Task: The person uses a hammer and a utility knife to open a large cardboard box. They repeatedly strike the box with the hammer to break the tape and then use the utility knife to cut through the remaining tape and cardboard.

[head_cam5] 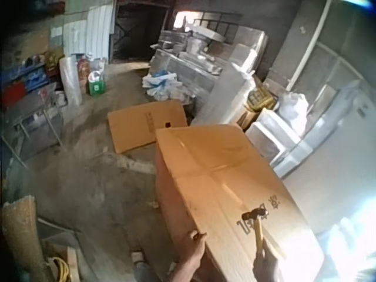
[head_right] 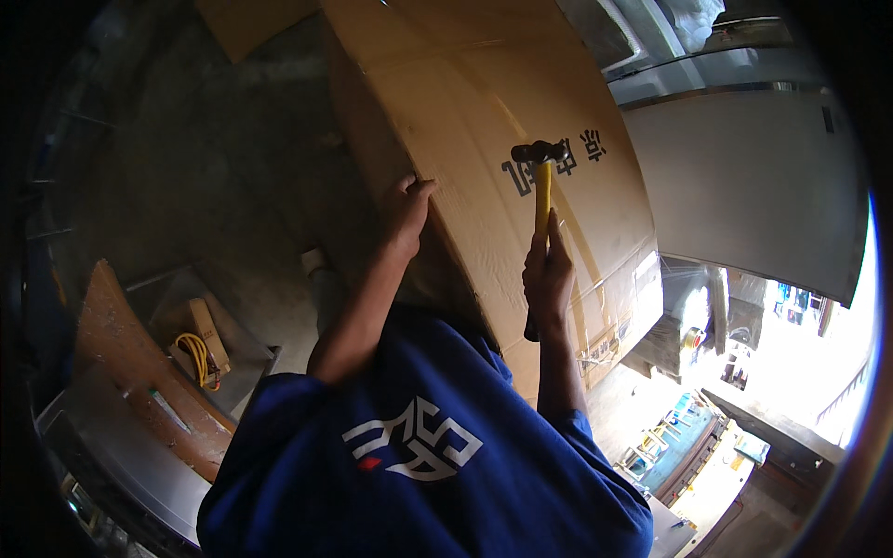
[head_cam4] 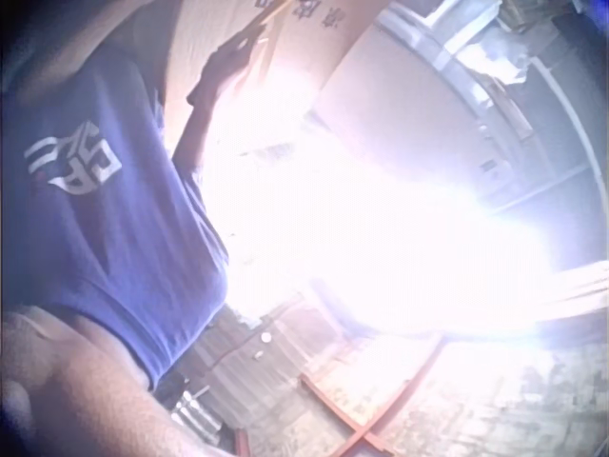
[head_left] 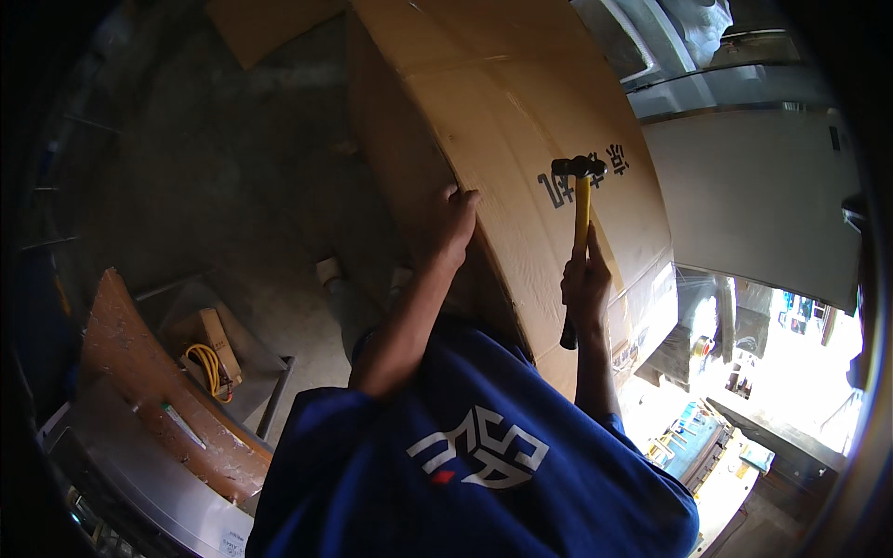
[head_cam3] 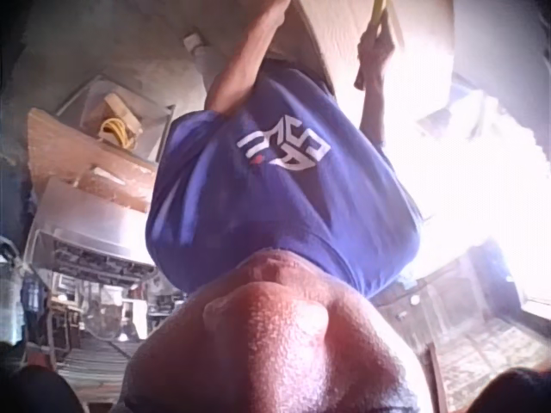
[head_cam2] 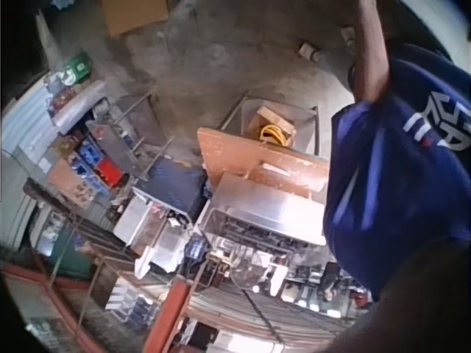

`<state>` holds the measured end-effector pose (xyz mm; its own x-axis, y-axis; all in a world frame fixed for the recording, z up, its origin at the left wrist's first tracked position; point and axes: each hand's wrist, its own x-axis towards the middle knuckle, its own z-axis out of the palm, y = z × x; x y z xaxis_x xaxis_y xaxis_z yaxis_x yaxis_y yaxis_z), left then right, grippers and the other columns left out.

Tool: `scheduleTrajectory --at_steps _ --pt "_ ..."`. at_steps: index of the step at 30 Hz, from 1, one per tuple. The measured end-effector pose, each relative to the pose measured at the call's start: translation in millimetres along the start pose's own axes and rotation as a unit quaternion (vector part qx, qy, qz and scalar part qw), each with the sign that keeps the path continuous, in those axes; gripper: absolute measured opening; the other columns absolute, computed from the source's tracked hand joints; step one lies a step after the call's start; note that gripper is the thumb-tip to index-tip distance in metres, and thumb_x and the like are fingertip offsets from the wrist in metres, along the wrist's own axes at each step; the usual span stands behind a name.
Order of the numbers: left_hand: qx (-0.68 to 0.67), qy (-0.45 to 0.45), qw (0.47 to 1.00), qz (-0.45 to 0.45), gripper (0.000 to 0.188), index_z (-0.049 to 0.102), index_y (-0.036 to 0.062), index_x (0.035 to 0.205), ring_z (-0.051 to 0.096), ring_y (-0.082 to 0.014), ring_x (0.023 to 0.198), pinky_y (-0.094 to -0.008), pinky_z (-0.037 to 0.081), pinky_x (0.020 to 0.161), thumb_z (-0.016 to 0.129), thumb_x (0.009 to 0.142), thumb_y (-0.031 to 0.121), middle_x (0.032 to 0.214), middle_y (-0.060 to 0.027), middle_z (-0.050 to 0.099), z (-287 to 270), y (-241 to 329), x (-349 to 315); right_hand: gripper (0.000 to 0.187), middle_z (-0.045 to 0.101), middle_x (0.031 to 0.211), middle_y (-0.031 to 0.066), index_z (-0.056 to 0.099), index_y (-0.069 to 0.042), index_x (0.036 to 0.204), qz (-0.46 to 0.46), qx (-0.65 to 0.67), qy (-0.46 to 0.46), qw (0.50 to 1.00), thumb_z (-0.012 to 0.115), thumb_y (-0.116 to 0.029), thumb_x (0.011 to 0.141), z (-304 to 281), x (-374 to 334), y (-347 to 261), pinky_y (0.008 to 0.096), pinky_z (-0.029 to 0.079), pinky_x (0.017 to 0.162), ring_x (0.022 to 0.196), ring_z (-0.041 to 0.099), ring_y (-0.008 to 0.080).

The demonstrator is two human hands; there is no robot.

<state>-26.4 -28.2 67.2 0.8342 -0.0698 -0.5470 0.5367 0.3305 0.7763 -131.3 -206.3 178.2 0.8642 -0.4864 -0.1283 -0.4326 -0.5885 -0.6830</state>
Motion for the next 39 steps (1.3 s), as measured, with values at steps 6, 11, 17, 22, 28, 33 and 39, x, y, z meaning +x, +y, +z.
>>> scheduleTrajectory --at_steps 6,11,17,22,28,33,39 --pt "-0.051 -0.048 0.998 -0.002 0.036 0.065 0.0007 0.117 0.059 -0.0173 0.105 -0.0331 0.044 0.092 0.064 0.09 0.024 0.113 -0.0067 0.067 -9 0 2 0.049 0.044 0.058 -0.0039 0.039 -0.012 0.152 0.04 0.05 0.001 0.998 0.048 -0.025 0.106 0 -3 3 0.0236 0.036 0.037 0.043 0.04 0.003" --pt "-0.107 -0.109 0.986 -0.061 0.028 0.066 0.0114 0.117 0.055 -0.0094 0.103 -0.0316 0.043 0.087 0.062 0.092 0.024 0.113 0.0018 0.064 -26 5 -8 0.048 0.046 0.062 -0.0029 0.043 -0.01 0.15 0.047 0.042 0.004 0.998 0.05 -0.025 0.105 6 -11 -3 0.0242 0.04 0.043 0.048 0.045 0.0046" --pt "-0.147 -0.188 0.966 -0.101 0.033 0.058 0.015 0.127 0.052 -0.01 0.111 -0.033 0.041 0.091 0.057 0.095 0.025 0.121 0.0058 0.061 -41 0 10 0.048 0.042 0.061 -0.0045 0.042 -0.009 0.15 0.025 0.076 0.034 0.996 0.05 -0.023 0.105 26 -15 -11 0.0227 0.037 0.039 0.045 0.041 0.0034" --pt "-0.035 -0.242 0.961 -0.133 0.037 0.058 0.0145 0.129 0.057 -0.0124 0.11 -0.0335 0.041 0.092 0.055 0.096 0.031 0.124 0.0029 0.063 -58 27 12 0.048 0.041 0.061 -0.0053 0.042 -0.01 0.151 0.028 0.085 0.089 0.992 0.05 -0.023 0.105 49 -23 -21 0.0227 0.037 0.04 0.045 0.04 0.0035" --pt "-0.03 -0.214 0.964 -0.153 0.034 0.063 0.0128 0.121 0.065 -0.015 0.101 -0.0322 0.045 0.087 0.056 0.095 0.034 0.108 -0.0022 0.07 -108 77 52 0.049 0.041 0.059 -0.0057 0.042 -0.012 0.151 0.096 0.071 0.135 0.984 0.051 -0.024 0.104 85 -51 -38 0.0232 0.036 0.041 0.046 0.04 0.0035" --pt "0.12 -0.179 0.973 -0.078 0.025 0.064 0.0111 0.113 0.066 -0.0099 0.082 -0.0246 0.049 0.07 0.061 0.093 0.025 0.094 0.0003 0.069 -128 131 95 0.037 0.043 0.059 -0.0045 0.052 -0.008 0.135 0.199 0.277 0.154 0.927 0.056 -0.026 0.103 128 -83 -77 0.0239 0.036 0.038 0.043 0.041 0.005" --pt "0.159 -0.239 0.945 0.157 0.013 0.064 0.005 0.104 0.06 -0.0086 0.08 -0.0227 0.046 0.071 0.06 0.094 0.013 0.089 -0.0009 0.065 -93 245 188 0.024 0.048 0.06 -0.0027 0.053 -0.009 0.089 0.274 0.417 0.193 0.845 0.064 -0.027 0.099 169 -82 -106 0.0256 0.038 0.034 0.04 0.045 0.0073"
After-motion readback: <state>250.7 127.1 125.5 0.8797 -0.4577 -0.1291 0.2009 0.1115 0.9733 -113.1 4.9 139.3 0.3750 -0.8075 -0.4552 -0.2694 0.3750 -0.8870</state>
